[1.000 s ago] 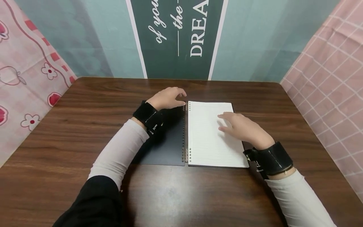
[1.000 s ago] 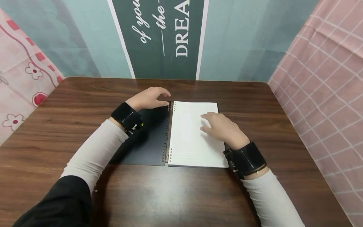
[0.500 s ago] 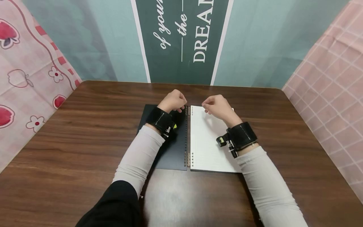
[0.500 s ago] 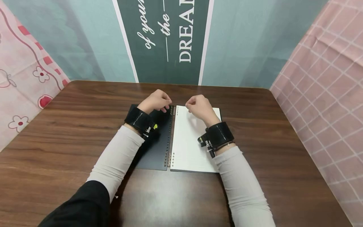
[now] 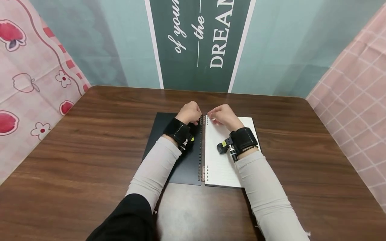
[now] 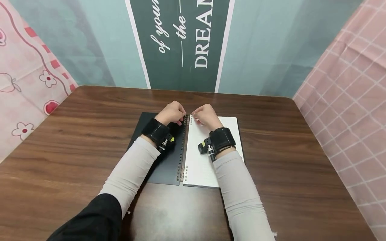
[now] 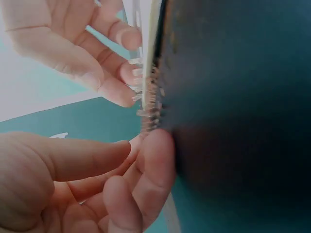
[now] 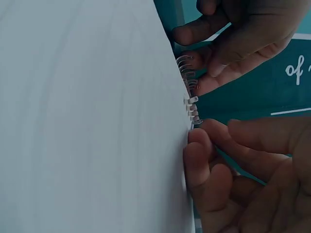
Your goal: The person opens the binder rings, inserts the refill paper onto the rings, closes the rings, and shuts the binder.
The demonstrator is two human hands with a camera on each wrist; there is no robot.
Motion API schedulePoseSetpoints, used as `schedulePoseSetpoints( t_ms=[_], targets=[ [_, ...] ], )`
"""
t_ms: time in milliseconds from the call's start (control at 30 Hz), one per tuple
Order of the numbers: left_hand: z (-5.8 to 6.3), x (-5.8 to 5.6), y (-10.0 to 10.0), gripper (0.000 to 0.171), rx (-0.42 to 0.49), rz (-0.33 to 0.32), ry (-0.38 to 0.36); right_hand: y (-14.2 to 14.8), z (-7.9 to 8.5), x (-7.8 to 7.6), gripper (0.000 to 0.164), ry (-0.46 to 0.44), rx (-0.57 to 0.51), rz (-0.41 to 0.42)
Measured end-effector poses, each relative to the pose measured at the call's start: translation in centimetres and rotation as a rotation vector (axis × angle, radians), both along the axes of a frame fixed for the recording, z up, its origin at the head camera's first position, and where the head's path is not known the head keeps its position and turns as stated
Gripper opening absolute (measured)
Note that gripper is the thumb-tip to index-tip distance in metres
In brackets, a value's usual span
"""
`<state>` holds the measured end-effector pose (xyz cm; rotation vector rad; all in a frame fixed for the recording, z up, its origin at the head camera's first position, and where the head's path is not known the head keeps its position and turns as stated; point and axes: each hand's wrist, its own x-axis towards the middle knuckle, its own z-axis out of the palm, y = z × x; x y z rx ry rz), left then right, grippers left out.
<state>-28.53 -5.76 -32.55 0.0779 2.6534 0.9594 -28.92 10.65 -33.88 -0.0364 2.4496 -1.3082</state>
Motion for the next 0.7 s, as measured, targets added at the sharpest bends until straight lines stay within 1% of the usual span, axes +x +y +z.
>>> schedulePoseSetpoints(
  t_ms=[67, 167, 300, 400, 500, 700],
  targets=[
    [-0.1, -0.2, 0.1, 0.023, -0.013, -0.004, 0.011, 0.0, 0.2, 0.0, 0.030, 0.003, 0.027, 0.029],
    [-0.1, -0.3, 0.2, 0.023, -0.019, -0.007, 0.017, 0.0, 0.5, 0.0, 0.030, -0.003, 0.051, 0.045],
    [-0.2, -0.4, 0.4, 0.020, -0.005, 0.011, 0.010, 0.1, 0.5, -0.2, 0.027, -0.007, 0.080, 0.073],
    [-0.5, -0.6, 0.4, 0.017, 0.014, 0.027, 0.007, 0.0, 0.4, -0.5, 0.024, 0.014, 0.126, 0.108],
    [-0.8, -0.7, 0.4, 0.016, 0.022, 0.037, 0.022, -0.3, 0.3, -0.8, 0.018, 0.041, 0.172, 0.132],
    [-1.1, -0.8, 0.4, 0.021, -0.026, 0.040, 0.064, -0.9, 0.2, -1.1, 0.016, 0.085, 0.210, 0.158]
  ],
)
